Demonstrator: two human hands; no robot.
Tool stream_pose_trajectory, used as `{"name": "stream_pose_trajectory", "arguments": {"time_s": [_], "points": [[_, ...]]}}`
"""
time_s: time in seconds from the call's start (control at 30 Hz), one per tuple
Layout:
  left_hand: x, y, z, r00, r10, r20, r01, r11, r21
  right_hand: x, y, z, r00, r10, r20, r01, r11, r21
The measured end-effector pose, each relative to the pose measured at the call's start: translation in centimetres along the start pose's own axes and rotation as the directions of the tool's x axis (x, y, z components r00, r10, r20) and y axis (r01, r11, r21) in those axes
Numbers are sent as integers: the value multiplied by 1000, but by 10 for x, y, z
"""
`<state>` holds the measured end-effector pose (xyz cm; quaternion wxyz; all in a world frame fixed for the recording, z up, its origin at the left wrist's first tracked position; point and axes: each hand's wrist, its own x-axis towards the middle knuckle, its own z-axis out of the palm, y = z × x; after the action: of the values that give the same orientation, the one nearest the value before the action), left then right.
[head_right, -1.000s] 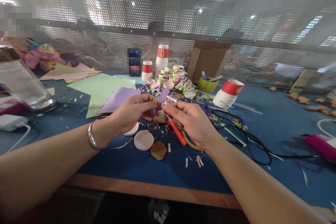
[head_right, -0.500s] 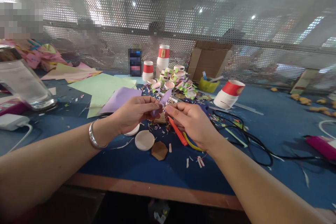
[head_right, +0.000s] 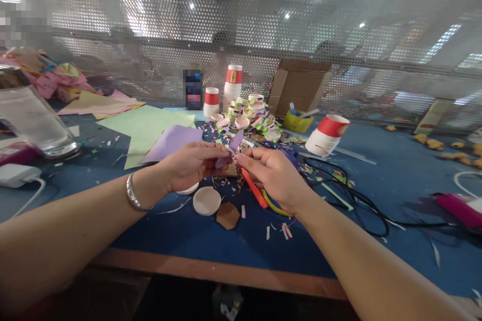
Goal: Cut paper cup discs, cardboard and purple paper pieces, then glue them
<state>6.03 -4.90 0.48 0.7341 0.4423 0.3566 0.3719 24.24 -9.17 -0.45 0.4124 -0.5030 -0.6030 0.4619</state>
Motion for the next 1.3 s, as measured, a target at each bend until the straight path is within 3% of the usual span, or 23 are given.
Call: {"name": "stream_pose_trajectory", "arguments": {"time_s": [0.17,0.3,0.37,0.47,0.57,0.67,0.97,1.1,1.3], "points": [[1,-1,-2,1000,3,-5,-3,999,35,1,3,-1,1000,2,6,-1,1000,-29],[3,2,-7,997,65,31,-71,969,235,4,5,-3,1000,-10,-24,9,998,-64],[6,2,-12,989,141,45,-148,906,397,5,7,-6,998,-14,-61,8,995,-101],[14,1,-23,953,291,82,-278,734,620,8,8,-15,987,-69,-146,28,964,-266],[23,-3,-31,915,380,134,-348,577,739,10,8,-24,971,-155,-181,41,856,-516],[29,-7,-33,918,359,167,-339,496,799,10,7,-27,975,-165,-150,17,726,-688],[30,-2,-42,889,394,233,-348,252,903,11,7,-26,997,-31,-70,-52,393,-918],[25,2,-42,859,421,291,-365,105,925,10,6,-25,996,-23,-91,-78,339,-937],[14,4,-32,917,256,307,-335,76,939,6,4,-22,995,-32,-96,-83,286,-955]]}}
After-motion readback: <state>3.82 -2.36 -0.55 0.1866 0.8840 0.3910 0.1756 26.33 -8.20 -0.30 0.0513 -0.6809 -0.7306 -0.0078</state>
